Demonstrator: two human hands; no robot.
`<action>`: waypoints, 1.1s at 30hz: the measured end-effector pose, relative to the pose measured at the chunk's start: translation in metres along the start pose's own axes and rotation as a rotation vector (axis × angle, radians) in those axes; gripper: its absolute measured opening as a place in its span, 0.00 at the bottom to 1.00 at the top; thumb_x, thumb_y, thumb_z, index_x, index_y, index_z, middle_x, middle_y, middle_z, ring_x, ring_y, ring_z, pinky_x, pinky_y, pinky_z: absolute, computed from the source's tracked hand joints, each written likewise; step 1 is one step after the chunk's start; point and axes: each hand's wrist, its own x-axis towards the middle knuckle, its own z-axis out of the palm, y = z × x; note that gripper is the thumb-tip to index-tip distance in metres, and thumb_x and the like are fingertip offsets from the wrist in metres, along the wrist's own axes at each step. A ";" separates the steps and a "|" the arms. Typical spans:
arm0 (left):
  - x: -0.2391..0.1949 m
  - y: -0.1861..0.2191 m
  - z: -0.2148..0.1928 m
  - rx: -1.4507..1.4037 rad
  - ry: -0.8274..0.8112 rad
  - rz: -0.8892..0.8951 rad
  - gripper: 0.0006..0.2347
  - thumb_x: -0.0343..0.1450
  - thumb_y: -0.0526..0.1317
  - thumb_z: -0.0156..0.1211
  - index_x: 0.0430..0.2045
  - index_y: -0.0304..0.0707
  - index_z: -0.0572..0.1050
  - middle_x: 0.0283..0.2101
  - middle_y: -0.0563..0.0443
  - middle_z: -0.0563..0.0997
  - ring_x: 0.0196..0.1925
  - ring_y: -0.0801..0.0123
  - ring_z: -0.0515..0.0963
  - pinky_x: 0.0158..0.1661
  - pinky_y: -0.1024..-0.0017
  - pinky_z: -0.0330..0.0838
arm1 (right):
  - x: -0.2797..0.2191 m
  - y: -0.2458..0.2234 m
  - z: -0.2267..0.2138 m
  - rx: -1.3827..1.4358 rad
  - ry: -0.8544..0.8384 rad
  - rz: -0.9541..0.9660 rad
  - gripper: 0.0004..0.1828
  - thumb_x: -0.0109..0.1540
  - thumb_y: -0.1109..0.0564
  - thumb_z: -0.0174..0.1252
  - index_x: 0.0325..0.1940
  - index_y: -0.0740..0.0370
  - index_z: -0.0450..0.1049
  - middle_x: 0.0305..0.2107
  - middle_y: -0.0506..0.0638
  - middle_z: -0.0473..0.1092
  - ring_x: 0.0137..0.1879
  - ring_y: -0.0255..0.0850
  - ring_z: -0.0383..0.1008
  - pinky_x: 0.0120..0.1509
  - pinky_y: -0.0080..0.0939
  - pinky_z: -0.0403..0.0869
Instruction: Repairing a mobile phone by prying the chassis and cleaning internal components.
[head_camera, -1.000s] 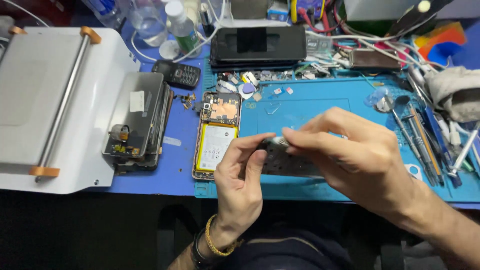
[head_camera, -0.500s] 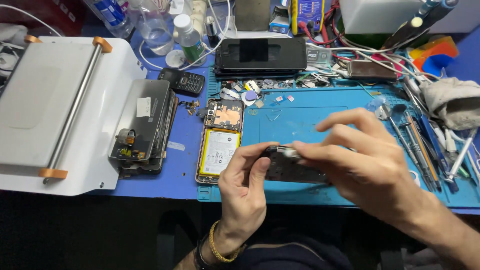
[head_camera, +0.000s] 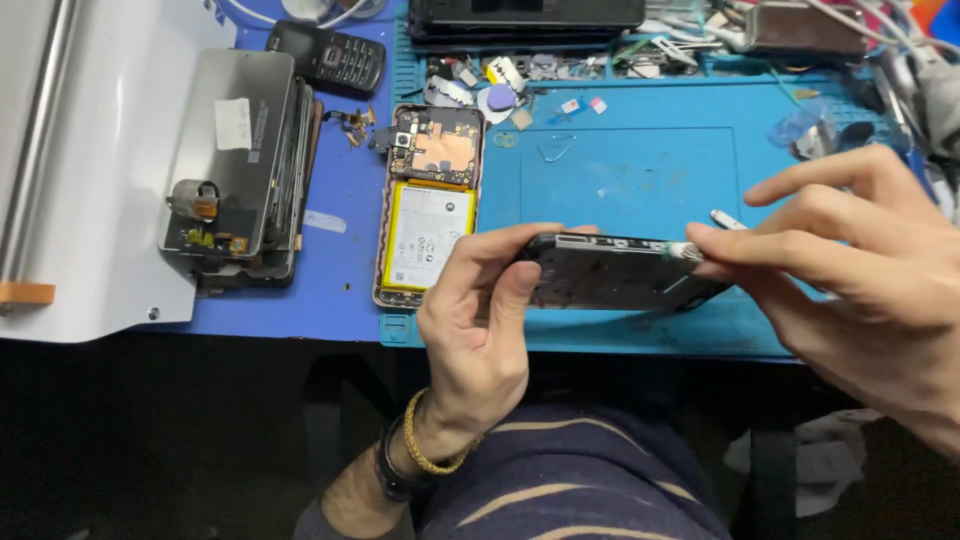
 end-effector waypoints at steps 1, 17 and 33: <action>-0.002 0.000 -0.001 0.008 0.005 -0.008 0.09 0.83 0.33 0.50 0.55 0.26 0.71 0.53 0.44 0.83 0.56 0.71 0.83 0.60 0.74 0.77 | 0.006 -0.004 0.002 0.012 -0.003 0.002 0.18 0.51 0.68 0.71 0.44 0.61 0.82 0.29 0.48 0.73 0.48 0.50 0.75 0.47 0.46 0.73; -0.009 -0.004 0.003 0.164 0.049 0.030 0.09 0.83 0.35 0.51 0.53 0.25 0.72 0.50 0.42 0.83 0.51 0.72 0.82 0.55 0.76 0.77 | 0.029 -0.018 0.004 0.059 0.025 -0.110 0.20 0.49 0.63 0.75 0.45 0.57 0.82 0.28 0.49 0.73 0.46 0.50 0.74 0.45 0.48 0.72; -0.008 -0.007 -0.002 0.144 0.048 0.034 0.08 0.83 0.34 0.50 0.53 0.28 0.71 0.50 0.43 0.85 0.53 0.70 0.85 0.58 0.74 0.79 | 0.011 -0.005 0.001 0.076 -0.017 -0.031 0.19 0.50 0.65 0.75 0.44 0.58 0.83 0.26 0.48 0.71 0.44 0.48 0.73 0.43 0.46 0.72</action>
